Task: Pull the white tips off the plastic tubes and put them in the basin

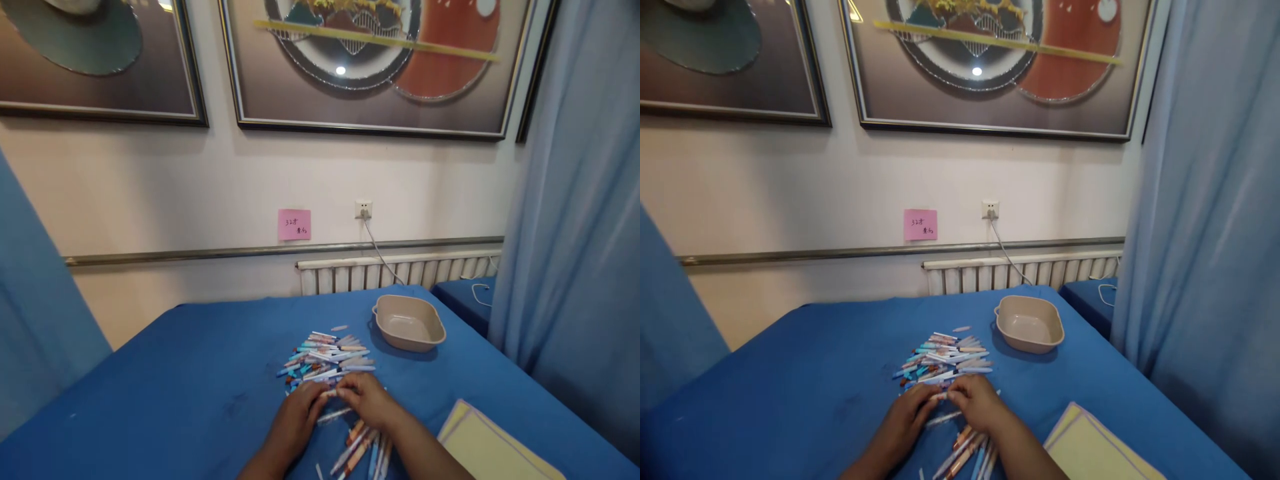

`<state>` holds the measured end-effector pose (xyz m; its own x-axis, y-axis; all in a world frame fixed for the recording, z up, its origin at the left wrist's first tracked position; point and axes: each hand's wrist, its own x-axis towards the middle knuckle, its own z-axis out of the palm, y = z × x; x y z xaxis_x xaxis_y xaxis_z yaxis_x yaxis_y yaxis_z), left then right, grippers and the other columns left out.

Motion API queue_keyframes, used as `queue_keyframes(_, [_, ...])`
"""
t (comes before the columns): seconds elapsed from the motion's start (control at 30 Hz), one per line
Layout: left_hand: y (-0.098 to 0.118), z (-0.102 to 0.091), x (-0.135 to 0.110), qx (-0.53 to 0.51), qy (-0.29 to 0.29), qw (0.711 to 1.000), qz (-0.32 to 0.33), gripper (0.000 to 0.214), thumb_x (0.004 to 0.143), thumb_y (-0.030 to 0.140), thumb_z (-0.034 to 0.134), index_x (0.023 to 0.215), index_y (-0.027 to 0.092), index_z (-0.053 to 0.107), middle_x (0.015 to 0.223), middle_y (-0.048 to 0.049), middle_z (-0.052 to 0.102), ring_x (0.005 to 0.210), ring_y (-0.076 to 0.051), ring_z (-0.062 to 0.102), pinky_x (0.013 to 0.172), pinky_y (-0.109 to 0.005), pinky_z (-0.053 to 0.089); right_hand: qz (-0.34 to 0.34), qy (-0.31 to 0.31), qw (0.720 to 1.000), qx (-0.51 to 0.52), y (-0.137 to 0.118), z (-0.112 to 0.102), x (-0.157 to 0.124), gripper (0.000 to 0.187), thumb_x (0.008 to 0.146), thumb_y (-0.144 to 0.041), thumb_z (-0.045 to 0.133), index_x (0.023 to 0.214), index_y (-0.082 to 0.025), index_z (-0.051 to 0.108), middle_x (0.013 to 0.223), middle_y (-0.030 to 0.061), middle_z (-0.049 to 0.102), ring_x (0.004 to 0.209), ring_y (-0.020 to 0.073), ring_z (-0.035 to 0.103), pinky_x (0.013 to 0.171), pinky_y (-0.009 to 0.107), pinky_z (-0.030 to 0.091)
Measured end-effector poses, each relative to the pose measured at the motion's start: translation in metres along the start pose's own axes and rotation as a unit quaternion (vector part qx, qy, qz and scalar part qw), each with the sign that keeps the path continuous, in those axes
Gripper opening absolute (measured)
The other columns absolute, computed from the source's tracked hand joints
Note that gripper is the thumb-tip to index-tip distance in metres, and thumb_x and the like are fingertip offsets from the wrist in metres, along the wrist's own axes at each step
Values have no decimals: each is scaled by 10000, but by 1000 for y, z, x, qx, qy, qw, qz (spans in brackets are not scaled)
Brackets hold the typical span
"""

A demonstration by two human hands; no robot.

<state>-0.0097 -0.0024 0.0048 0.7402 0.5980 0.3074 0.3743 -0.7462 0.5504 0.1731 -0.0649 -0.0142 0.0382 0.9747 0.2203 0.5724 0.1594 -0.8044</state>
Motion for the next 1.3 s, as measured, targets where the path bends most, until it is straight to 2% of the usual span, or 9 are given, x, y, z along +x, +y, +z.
queue_keyframes(0.23, [-1, -7, 3, 10, -61, 996, -58, 368, 926, 430, 334, 781, 211, 592, 754, -7, 645, 708, -166, 589, 641, -253, 446, -14, 3, 1000, 14, -4, -10, -3, 129, 772, -230, 580, 834, -200, 690, 834, 10, 667, 808, 158, 594, 734, 242, 417])
queue_keyframes(0.4, [-7, -6, 2, -36, -13, 999, -16, 350, 822, 426, 554, 1112, 232, 557, 1094, -79, 614, 994, -227, 559, 860, -328, 440, -1, 23, 999, 22, -5, -8, -3, 121, 754, -200, 593, 830, -200, 686, 834, 11, 667, 801, 157, 596, 737, 246, 420])
queue_keyframes(0.5, [-2, -7, 2, -52, -34, 998, -4, 224, 872, 390, 483, 972, 224, 595, 981, -63, 634, 908, -204, 579, 798, -300, 456, 6, 18, 1000, 23, -5, -7, -4, 106, 748, -215, 603, 814, -203, 685, 823, 10, 670, 792, 161, 598, 729, 249, 423])
queue_keyframes(0.6, [2, -8, 3, -46, -52, 997, -29, 300, 925, 384, 361, 859, 220, 603, 853, -37, 643, 810, -179, 592, 736, -276, 463, 0, 15, 1000, 24, -6, -6, -5, 108, 750, -205, 598, 816, -205, 683, 818, 7, 671, 791, 158, 600, 724, 244, 422])
queue_keyframes(0.7, [0, -5, 2, -50, -51, 996, -54, 291, 915, 406, 375, 995, 242, 601, 916, -35, 661, 848, -186, 606, 773, -288, 475, -7, 16, 1000, 16, -8, -6, -6, 114, 747, -192, 595, 822, -209, 679, 832, 5, 670, 805, 159, 597, 729, 243, 419])
queue_keyframes(0.8, [-3, -2, 1, -59, -39, 997, -6, 384, 829, 428, 540, 1176, 261, 532, 1138, -60, 613, 1025, -220, 564, 897, -323, 444, -9, 14, 1000, 10, -9, -6, -7, 105, 746, -202, 602, 822, -210, 674, 865, 8, 671, 822, 164, 595, 751, 250, 417])
queue_keyframes(0.93, [-2, -4, 0, -46, -67, 997, 6, 255, 893, 396, 436, 1014, 246, 602, 1005, -52, 650, 930, -197, 589, 826, -297, 464, -14, 14, 1000, 13, -9, -6, -7, 96, 763, -222, 597, 823, -211, 672, 846, 5, 669, 815, 160, 596, 750, 248, 416])
queue_keyframes(1.17, [2, -8, 2, 19, -103, 994, -41, 371, 927, 430, 312, 829, 233, 610, 787, -12, 648, 760, -174, 599, 675, -251, 453, -23, 18, 1000, 6, -14, -11, -7, 102, 735, -171, 606, 808, -204, 670, 829, 1, 645, 818, 153, 584, 735, 236, 409])
queue_keyframes(1.3, [1, -6, 1, -3, -69, 997, -29, 268, 879, 422, 448, 1016, 237, 587, 955, -50, 643, 872, -201, 587, 774, -293, 458, -10, 21, 1000, 20, -12, -11, -6, 105, 714, -162, 615, 798, -203, 664, 829, -1, 646, 807, 154, 585, 731, 239, 416])
